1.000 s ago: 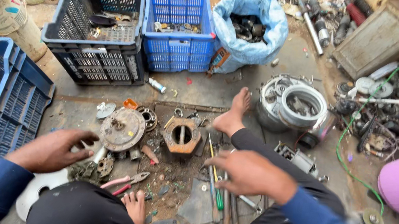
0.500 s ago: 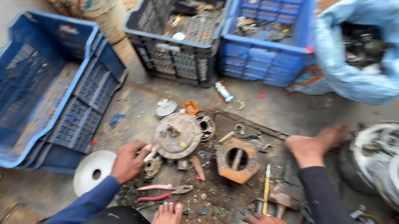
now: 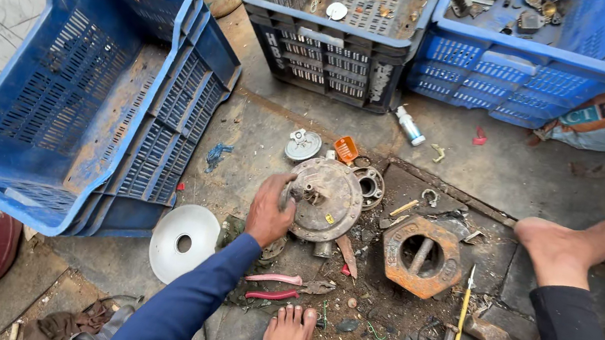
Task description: The person uses an angle grinder to cut a metal component held by pliers, then uses a hammer and chisel to separate parts. They also use pliers to remove a small ring from a cylindrical metal piece.
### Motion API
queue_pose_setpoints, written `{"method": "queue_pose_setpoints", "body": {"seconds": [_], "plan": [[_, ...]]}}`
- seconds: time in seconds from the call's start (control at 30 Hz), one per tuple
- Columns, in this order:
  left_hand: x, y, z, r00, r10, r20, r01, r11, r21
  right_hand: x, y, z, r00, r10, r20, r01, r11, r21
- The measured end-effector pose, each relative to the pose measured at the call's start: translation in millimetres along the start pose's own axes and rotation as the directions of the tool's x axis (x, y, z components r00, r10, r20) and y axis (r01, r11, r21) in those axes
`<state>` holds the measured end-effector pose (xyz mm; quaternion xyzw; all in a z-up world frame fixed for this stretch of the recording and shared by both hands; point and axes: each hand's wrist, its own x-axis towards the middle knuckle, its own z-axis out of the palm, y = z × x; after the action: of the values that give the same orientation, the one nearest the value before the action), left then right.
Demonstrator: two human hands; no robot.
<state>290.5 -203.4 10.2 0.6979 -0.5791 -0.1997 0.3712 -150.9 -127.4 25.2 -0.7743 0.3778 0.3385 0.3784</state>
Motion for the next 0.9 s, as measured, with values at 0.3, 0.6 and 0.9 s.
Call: {"method": "queue_pose_setpoints", "body": {"seconds": [0.3,0.6,0.9], "plan": [[78.0,-51.7,-8.0,0.995,-0.034,0.095,0.003,0.948,0.317,32.5,32.8,34.2,1.000,-0.025,-0.011,0.025,0.999,-0.027],[107.4,-79.6,29.7,0.967,0.110,0.230,-0.223,0.799,0.558,15.5,7.9,7.2,0.989,0.131,-0.074,-0.130,0.991,0.023],[122.6,-80.1,29.7,0.953,0.094,0.288,-0.266,0.717,0.644,-28.0,-43.5,-37.4,0.970,0.164,-0.177,-0.142,0.981,0.134]]}}
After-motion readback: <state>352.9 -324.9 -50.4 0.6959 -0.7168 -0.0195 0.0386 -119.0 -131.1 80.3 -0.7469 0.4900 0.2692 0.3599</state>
